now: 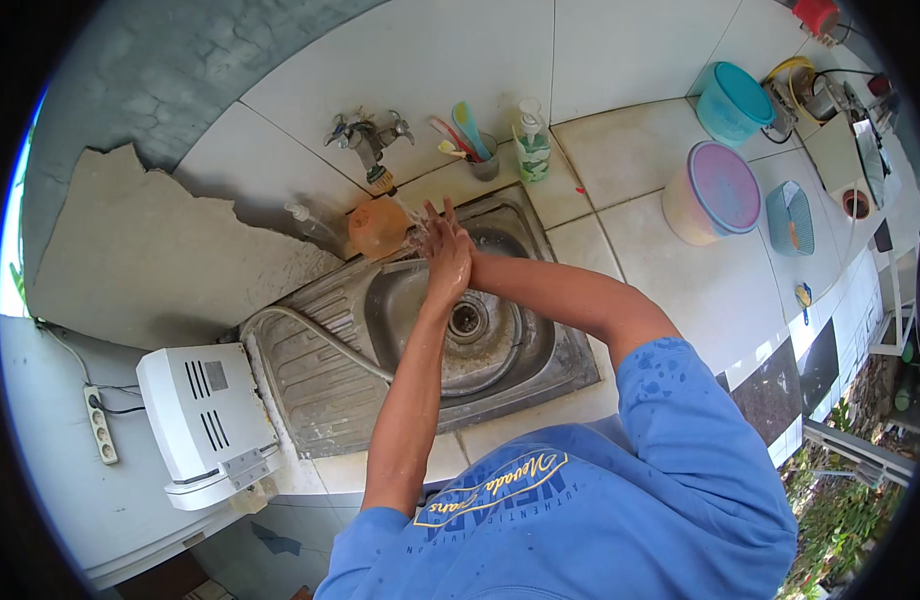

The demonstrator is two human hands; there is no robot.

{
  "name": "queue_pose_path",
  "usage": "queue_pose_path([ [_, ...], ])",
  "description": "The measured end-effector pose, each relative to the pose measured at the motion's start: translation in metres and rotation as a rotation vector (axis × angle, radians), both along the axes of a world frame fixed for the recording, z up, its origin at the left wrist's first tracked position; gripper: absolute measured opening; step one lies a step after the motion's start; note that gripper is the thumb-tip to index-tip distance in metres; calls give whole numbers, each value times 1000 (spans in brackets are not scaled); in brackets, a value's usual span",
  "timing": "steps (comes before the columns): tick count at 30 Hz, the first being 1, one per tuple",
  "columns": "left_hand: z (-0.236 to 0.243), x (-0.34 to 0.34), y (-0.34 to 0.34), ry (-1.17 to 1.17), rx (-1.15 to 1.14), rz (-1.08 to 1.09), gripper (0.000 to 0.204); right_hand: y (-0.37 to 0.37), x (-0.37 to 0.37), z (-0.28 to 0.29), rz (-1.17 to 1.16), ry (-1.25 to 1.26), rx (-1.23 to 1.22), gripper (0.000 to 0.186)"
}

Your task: Trimming and cleaning plaster dental models using a model trimmer and a sink.

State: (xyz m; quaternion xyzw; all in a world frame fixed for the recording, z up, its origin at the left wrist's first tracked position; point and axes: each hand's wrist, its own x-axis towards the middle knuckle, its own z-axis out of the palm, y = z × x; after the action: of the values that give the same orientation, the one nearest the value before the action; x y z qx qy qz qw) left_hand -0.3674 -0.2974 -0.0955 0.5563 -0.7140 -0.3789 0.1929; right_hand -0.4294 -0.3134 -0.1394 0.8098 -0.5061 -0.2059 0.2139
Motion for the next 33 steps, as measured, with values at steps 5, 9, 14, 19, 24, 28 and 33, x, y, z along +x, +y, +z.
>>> queue_pose_path([
  [5, 25, -3, -25, -74, 105, -10, 93, 8, -11, -3, 88, -489, -16, 59],
  [9, 9, 20, -42, -146, 484, -178, 92, 26, 12, 51, 66, -364, 189, 65],
  [14, 25, -5, -20, -131, -41, 117, 81, 26, -6, 34, 129, -475, 38, 66],
  [19, 26, 2, -30, 25, 0, 68, 71, 41, -33, 59, 137, -1030, 180, 65],
  [24, 5, 16, -31, 930, 392, 793, 34, 42, -44, 67, 85, -1410, 206, 64],
  [28, -33, 39, -10, 985, 381, 816, 27, -4, -8, 12, -403, -2453, 783, 27],
  [33, -16, -16, -6, 1374, 448, 897, 39, -61, 9, -30, -973, -2740, 868, 13],
])
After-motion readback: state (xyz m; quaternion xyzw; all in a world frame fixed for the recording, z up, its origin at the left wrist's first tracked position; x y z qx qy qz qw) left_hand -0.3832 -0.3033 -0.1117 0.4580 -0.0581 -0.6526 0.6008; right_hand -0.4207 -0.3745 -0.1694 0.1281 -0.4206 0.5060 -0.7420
